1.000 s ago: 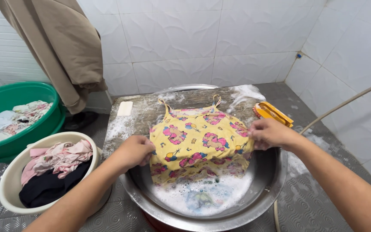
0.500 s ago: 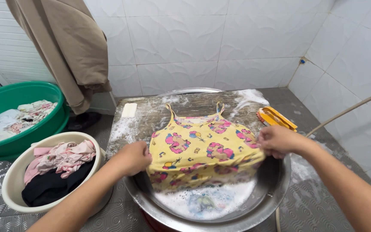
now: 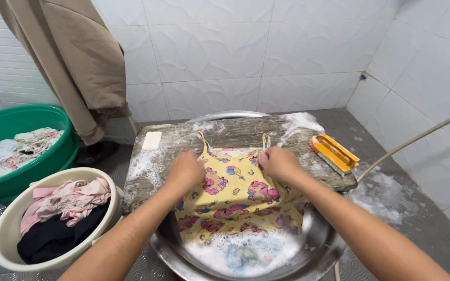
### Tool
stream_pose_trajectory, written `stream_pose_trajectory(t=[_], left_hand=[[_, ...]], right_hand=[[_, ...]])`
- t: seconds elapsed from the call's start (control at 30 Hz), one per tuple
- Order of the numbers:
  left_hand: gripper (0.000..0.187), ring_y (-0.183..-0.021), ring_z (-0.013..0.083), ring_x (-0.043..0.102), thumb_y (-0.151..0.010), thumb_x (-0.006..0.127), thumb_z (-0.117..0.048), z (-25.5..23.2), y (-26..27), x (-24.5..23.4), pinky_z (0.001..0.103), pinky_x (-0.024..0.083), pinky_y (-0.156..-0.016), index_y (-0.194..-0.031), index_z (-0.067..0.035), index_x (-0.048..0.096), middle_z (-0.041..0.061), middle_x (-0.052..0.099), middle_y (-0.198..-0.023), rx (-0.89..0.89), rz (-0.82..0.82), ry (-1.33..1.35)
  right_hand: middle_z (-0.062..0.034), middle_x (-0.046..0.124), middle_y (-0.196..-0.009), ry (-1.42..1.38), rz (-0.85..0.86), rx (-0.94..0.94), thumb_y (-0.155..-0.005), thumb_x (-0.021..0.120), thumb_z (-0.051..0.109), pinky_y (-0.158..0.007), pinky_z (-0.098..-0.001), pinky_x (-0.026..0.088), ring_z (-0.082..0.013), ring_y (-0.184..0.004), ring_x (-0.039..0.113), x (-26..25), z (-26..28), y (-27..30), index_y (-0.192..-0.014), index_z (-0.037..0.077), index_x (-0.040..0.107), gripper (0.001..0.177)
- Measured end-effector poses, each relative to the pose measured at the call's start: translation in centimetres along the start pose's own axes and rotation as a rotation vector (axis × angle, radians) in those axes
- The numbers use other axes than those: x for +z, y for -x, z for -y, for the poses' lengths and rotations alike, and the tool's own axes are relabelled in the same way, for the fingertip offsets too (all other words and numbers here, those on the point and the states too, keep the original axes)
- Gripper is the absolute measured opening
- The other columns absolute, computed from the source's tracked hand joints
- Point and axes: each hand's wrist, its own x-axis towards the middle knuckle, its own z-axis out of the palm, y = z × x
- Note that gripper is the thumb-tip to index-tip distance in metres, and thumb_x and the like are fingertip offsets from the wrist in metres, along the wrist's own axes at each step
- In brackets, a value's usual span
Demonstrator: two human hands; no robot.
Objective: The person washes a yellow garment by hand in a basin of soapy water, scrubbing it against a wooden board with a brush. They turn the garment over to scrub both sides before rinsing it back in the basin.
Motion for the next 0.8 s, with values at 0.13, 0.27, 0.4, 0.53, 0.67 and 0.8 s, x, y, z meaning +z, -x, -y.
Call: stream_pose_trajectory(t=[0.13, 0.27, 0.4, 0.53, 0.67, 0.8], left_hand=[[0.027, -0.096, 0.0357, 0.07, -0.093, 0.063, -0.019, 0.3, -2.8, 0.0, 0.047, 0.055, -0.089, -0.11, 0.001, 0.067, 0.023, 0.072, -0.105, -0.08, 0.109, 0.345], [0.019, -0.086, 0.0263, 0.066, -0.095, 0.054, 0.0, 1.2, -5.0, 0.7, 0.043, 0.057, -0.079, -0.114, 0.001, 0.057, 0.021, 0.067, -0.107, -0.147, 0.324, 0.986], [0.035, -0.094, 0.0225, 0.066, -0.096, 0.04, 0.008, -1.0, -6.0, -2.7, 0.038, 0.058, -0.084, -0.123, -0.004, 0.058, 0.016, 0.064, -0.121, -0.151, 0.425, 1.267], [0.053, -0.12, 0.0175, 0.063, -0.088, 0.038, 0.015, -1.1, -9.0, -4.2, 0.033, 0.056, -0.1, -0.132, -0.004, 0.06, 0.011, 0.061, -0.14, 0.106, 0.349, 1.32], [0.058, -0.133, 0.0244, 0.057, -0.089, 0.046, 0.007, -0.2, -9.9, -2.6, 0.034, 0.047, -0.11, -0.143, -0.01, 0.059, 0.012, 0.055, -0.151, 0.23, 0.133, 0.714], [0.057, -0.14, 0.0337, 0.045, -0.09, 0.061, -0.01, 2.0, -11.1, 0.2, 0.041, 0.04, -0.114, -0.147, -0.008, 0.054, 0.016, 0.04, -0.158, 0.236, -0.034, 0.13]], right_hand=[[-0.0137, 0.076, -0.086, -0.349, 0.278, 0.134, -0.1, 0.059, 0.037, -0.08, -0.0403, 0.056, -0.0251, -0.08, 0.072, -0.3, -1.9, -3.7, -0.095, 0.008, 0.074, 0.033], [-0.0114, 0.069, -0.088, -1.024, 0.349, 0.161, -0.096, 0.066, 0.01, -0.066, -0.0342, 0.053, -0.0183, -0.075, 0.063, -0.3, -2.3, -5.0, -0.094, 0.004, 0.063, 0.006], [-0.0068, 0.072, -0.111, -1.032, 0.266, 0.25, -0.089, 0.06, -0.006, -0.072, -0.0306, 0.058, -0.0126, -0.085, 0.068, -4.7, 0.9, -5.2, -0.097, 0.007, 0.059, 0.015], [-0.0078, 0.073, -0.127, -1.199, 0.153, 0.228, -0.093, 0.053, -0.004, -0.074, -0.0358, 0.057, -0.0212, -0.091, 0.069, -4.6, -0.1, -8.2, -0.106, 0.006, 0.064, 0.02], [-0.009, 0.064, -0.141, -0.895, -0.072, -0.121, -0.096, 0.058, 0.001, -0.1, -0.0332, 0.052, -0.0227, -0.122, 0.063, -3.8, 1.4, -8.0, -0.141, 0.015, 0.058, 0.047], [-0.022, 0.042, -0.159, -0.073, -0.095, -0.134, -0.094, 0.069, 0.023, -0.1, -0.0481, 0.044, -0.0408, -0.126, 0.052, 0.8, -0.9, -9.4, -0.14, 0.011, 0.057, 0.049]])
